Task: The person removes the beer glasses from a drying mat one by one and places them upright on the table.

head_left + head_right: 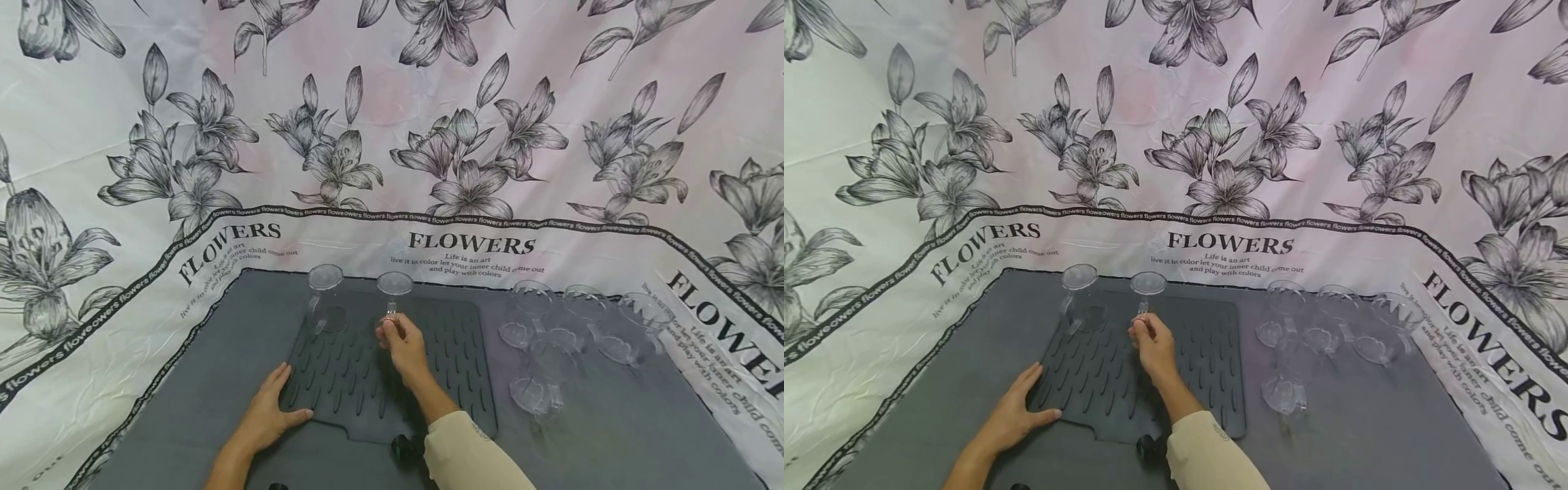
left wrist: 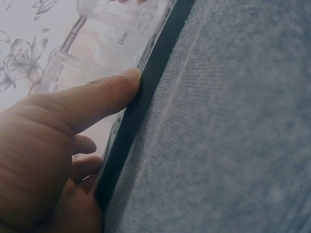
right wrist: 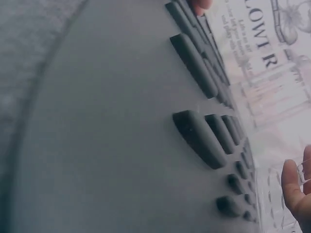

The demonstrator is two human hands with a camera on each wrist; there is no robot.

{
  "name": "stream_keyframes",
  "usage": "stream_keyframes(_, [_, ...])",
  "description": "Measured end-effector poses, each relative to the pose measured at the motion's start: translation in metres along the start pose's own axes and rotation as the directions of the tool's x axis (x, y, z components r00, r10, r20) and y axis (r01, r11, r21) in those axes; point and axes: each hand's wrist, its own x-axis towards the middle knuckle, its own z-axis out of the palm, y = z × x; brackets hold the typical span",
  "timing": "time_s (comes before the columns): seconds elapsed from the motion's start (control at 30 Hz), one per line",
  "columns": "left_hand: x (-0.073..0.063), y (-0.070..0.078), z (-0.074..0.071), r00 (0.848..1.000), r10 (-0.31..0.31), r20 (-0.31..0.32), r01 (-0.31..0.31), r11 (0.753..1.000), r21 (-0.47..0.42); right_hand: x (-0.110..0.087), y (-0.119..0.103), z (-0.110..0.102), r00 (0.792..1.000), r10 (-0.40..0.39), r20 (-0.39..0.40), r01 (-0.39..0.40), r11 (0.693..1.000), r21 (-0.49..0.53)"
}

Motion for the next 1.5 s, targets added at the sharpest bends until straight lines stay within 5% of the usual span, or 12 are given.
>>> stream_keyframes(0.3, [0.004,0.004,-0.003,1.000,0.005,0.014,-0.006,1.000,0.028,-0.029,-0.039,-0.019,0.994,-0.110,0.025,0.108,0.993,0.043])
stream_keyframes(0.53, [0.005,0.002,-0.005,1.000,0.000,0.015,0.000,1.000,0.020,-0.044,-0.037,-0.036,0.980,-0.193,0.046,0.191,0.981,0.034])
stream_keyframes(0.8, [0.003,0.000,-0.005,1.000,-0.019,0.021,0.018,0.999,0.039,-0.064,-0.068,-0.053,0.954,-0.290,0.077,0.290,0.957,0.021])
stream_keyframes(1.1, [0.003,-0.001,-0.002,0.999,-0.025,0.030,0.024,0.999,0.028,-0.073,-0.107,-0.076,0.900,-0.430,0.077,0.432,0.902,-0.017])
stream_keyframes(1.5, [0.001,0.000,-0.002,0.999,-0.025,0.039,0.024,0.999,0.030,-0.082,-0.127,-0.101,0.780,-0.618,0.096,0.625,0.769,-0.133])
